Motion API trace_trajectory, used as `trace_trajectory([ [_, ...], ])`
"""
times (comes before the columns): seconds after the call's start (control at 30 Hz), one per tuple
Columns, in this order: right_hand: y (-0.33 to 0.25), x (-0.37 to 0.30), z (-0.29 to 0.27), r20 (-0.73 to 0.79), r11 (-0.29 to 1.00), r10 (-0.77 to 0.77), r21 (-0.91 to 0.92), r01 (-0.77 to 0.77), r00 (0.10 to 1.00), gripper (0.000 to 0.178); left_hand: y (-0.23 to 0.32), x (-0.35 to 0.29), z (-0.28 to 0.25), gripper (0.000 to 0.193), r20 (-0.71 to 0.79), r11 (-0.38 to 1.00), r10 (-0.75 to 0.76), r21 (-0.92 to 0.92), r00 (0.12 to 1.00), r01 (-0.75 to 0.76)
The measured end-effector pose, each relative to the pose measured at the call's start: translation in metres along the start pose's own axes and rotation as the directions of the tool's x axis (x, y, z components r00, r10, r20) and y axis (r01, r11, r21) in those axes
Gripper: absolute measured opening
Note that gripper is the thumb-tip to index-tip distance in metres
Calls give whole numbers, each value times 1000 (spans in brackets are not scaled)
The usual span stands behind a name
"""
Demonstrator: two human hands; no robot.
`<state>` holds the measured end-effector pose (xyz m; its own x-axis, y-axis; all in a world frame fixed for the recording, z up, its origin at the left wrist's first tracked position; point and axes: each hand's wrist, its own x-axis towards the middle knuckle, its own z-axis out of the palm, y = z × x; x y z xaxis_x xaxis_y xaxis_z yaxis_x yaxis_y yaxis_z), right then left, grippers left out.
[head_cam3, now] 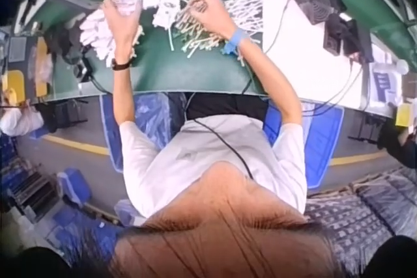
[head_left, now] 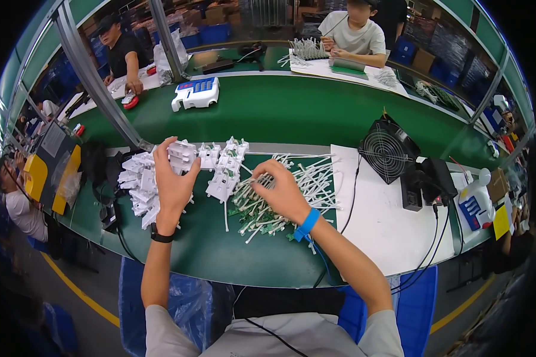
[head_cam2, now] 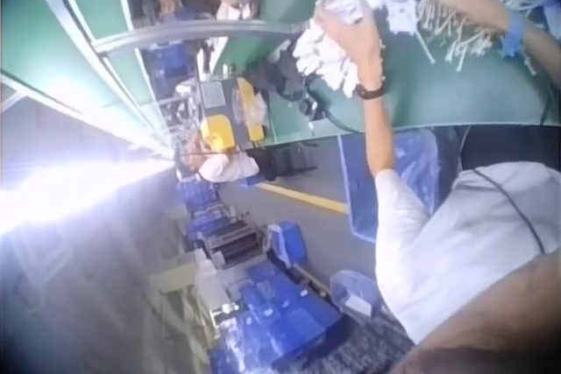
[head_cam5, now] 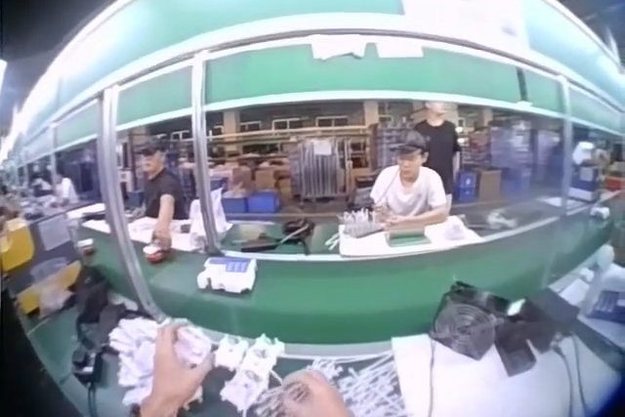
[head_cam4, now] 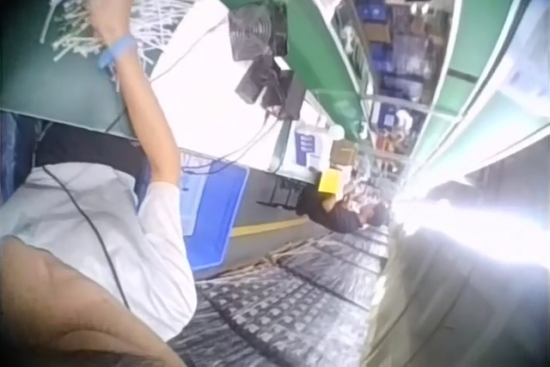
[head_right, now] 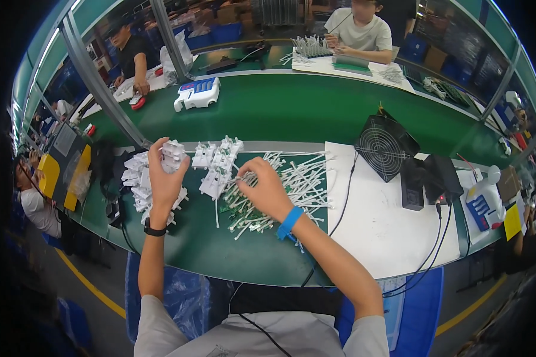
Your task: The person solders electronic components and wires onto plastic fixture frames with a soldering iron.
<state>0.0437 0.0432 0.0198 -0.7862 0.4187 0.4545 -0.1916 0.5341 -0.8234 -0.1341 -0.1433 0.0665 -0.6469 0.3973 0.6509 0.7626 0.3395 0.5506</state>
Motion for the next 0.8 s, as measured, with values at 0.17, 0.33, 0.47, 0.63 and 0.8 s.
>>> trace_trajectory([
  [0.17,-15,4,-26,38,982,-126,-135,131,991,13,1,7,0,61,234,779,-233,-536,944,325],
  [0.33,-22,-4,-47,-197,911,-336,-316,265,921,16,27,6,1,58,370,659,-222,-625,902,419],
  [0.47,-26,-2,-64,-578,979,-80,108,173,812,13,40,1,4,56,376,653,-203,-636,904,412],
  [0.63,-53,2,-94,-672,913,24,316,257,740,11,59,-5,7,56,381,579,-184,-703,906,413],
  [0.8,-56,-6,-120,-438,998,-17,-64,-13,899,12,89,-7,8,55,446,425,-55,-799,894,425],
])
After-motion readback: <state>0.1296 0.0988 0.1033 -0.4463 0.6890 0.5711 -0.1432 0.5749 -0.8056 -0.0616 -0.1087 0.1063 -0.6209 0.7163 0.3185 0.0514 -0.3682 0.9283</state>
